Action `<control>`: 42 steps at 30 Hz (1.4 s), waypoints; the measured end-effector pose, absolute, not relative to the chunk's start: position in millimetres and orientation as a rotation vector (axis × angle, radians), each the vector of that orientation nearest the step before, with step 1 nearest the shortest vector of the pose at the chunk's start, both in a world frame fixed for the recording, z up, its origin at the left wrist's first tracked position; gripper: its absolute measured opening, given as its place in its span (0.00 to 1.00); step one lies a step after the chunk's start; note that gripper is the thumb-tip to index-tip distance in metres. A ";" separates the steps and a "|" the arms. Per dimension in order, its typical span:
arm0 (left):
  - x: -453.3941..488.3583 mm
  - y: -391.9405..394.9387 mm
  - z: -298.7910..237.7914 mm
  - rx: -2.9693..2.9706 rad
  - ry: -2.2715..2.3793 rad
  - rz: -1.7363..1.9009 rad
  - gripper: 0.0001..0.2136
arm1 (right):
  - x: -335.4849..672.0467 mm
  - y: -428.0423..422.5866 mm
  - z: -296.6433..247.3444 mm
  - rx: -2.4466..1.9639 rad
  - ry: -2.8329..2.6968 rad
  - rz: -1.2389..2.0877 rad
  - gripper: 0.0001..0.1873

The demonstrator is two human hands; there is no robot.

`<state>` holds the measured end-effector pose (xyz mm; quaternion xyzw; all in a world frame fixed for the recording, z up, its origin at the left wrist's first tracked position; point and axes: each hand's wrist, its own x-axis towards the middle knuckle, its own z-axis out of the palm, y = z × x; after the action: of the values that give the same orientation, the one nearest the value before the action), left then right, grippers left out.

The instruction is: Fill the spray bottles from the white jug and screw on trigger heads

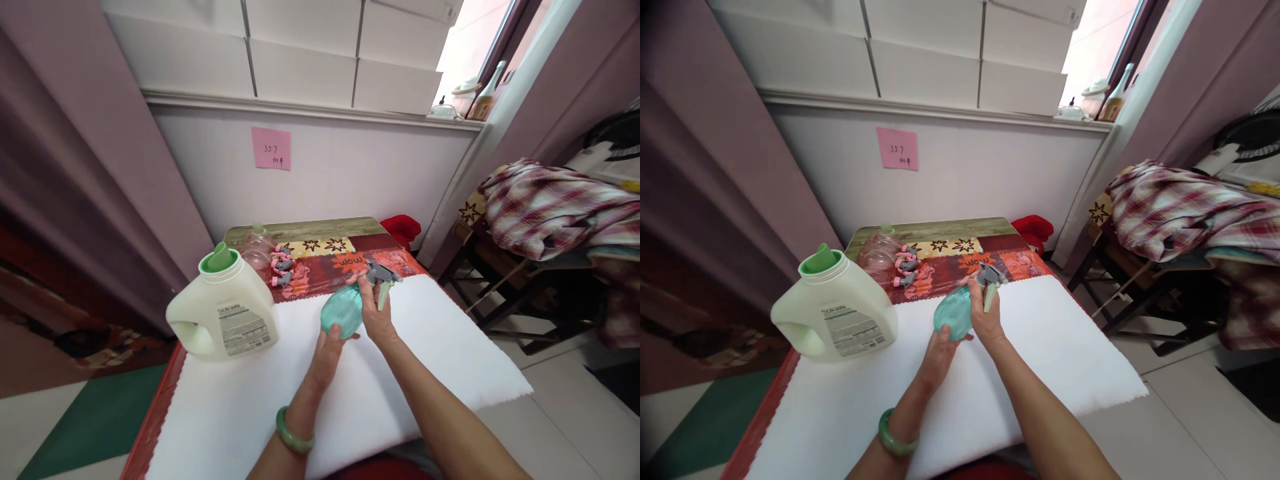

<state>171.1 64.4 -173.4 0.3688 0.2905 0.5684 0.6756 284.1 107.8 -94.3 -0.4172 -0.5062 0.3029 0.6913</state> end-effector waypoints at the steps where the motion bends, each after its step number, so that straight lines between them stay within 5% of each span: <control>1: 169.3 65.1 -171.2 0.836 0.609 1.224 0.32 | 286.1 107.8 -94.9 -0.933 -1.141 0.679 0.09; 6: 164.2 66.5 -164.9 0.823 0.562 1.151 0.31 | 292.0 106.3 -96.9 -0.896 -1.124 0.861 0.12; 16: 177.2 66.3 -174.2 0.984 1.066 1.564 0.50 | 281.4 100.0 -92.0 -1.005 -1.062 0.880 0.15; 20: 179.3 64.4 -168.6 0.934 0.889 1.498 0.63 | 280.1 100.5 -91.0 -0.951 -1.071 0.803 0.12; 25: 169.9 71.2 -161.7 0.565 0.566 1.247 0.40 | 284.2 101.6 -89.0 -0.876 -1.132 0.858 0.13; 30: 158.1 72.9 -156.2 0.449 0.485 0.976 0.37 | 286.4 100.1 -86.6 -0.863 -1.142 0.941 0.15; 42: 155.0 70.0 -166.3 0.461 0.341 1.039 0.32 | 286.7 97.4 -66.3 -1.004 -1.201 0.867 0.17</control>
<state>155.0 70.0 -166.3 0.2172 0.1605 0.4895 0.8291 286.7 97.4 -66.3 -0.4377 -0.5235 0.3780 0.6256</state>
